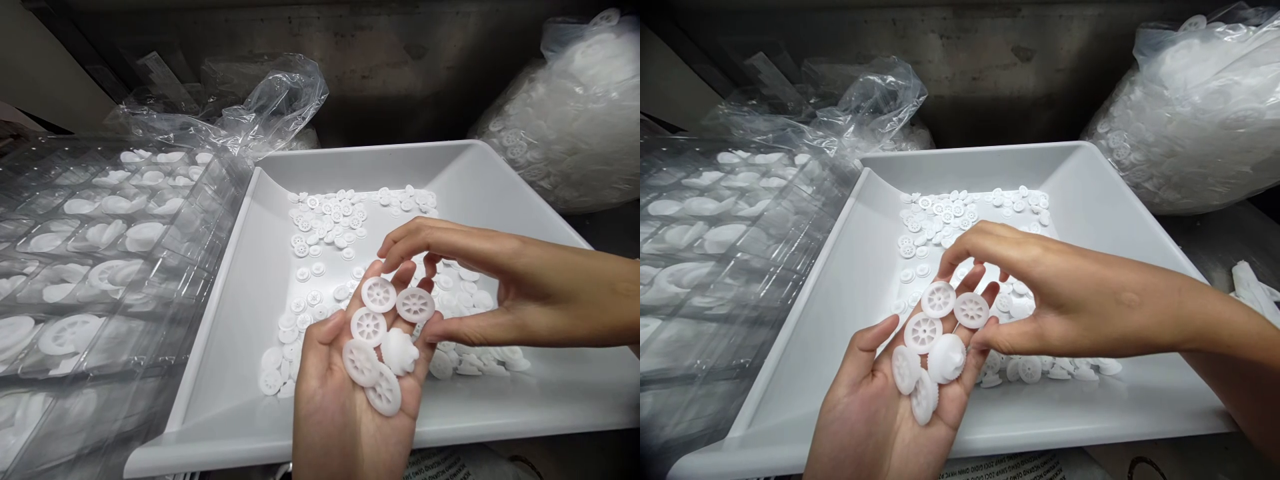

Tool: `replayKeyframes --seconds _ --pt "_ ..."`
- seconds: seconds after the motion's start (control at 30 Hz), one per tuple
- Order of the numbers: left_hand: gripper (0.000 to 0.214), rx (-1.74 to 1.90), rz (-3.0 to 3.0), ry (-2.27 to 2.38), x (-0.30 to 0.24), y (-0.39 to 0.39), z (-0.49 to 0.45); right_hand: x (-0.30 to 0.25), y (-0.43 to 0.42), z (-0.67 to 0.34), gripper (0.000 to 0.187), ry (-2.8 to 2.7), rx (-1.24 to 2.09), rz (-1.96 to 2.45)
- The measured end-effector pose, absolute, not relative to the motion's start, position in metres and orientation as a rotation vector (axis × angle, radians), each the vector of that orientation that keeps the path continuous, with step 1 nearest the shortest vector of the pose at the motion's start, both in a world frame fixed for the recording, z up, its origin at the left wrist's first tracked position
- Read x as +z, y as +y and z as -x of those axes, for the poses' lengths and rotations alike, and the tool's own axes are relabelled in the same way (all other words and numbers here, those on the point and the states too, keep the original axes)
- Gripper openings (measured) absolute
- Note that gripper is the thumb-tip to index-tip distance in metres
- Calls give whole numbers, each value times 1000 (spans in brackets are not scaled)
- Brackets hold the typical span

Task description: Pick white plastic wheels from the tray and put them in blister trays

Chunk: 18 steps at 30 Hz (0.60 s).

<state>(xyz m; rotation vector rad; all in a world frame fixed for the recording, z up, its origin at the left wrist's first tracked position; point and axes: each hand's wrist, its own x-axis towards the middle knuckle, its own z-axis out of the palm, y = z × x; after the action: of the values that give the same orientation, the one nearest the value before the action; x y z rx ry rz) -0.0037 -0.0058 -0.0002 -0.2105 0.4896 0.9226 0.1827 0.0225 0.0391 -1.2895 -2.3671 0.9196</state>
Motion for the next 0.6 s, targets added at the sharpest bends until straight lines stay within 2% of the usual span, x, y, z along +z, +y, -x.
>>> replayKeyframes --seconds 0.13,0.3,0.4,0.53,0.6 --pt "37 908 204 477 1 -7 2 35 22 -176 42 -2319 940 1292" --pt "36 894 226 453 2 -6 1 27 22 -163 26 -2148 1006 1257" --pt "37 900 205 475 2 -6 2 26 25 -162 24 -1911 1002 1249" --pt "43 928 142 547 3 -6 2 28 31 -169 11 -1474 1226 1159" --pt "46 962 130 589 3 -5 2 30 31 -171 11 -1471 1241 1175"
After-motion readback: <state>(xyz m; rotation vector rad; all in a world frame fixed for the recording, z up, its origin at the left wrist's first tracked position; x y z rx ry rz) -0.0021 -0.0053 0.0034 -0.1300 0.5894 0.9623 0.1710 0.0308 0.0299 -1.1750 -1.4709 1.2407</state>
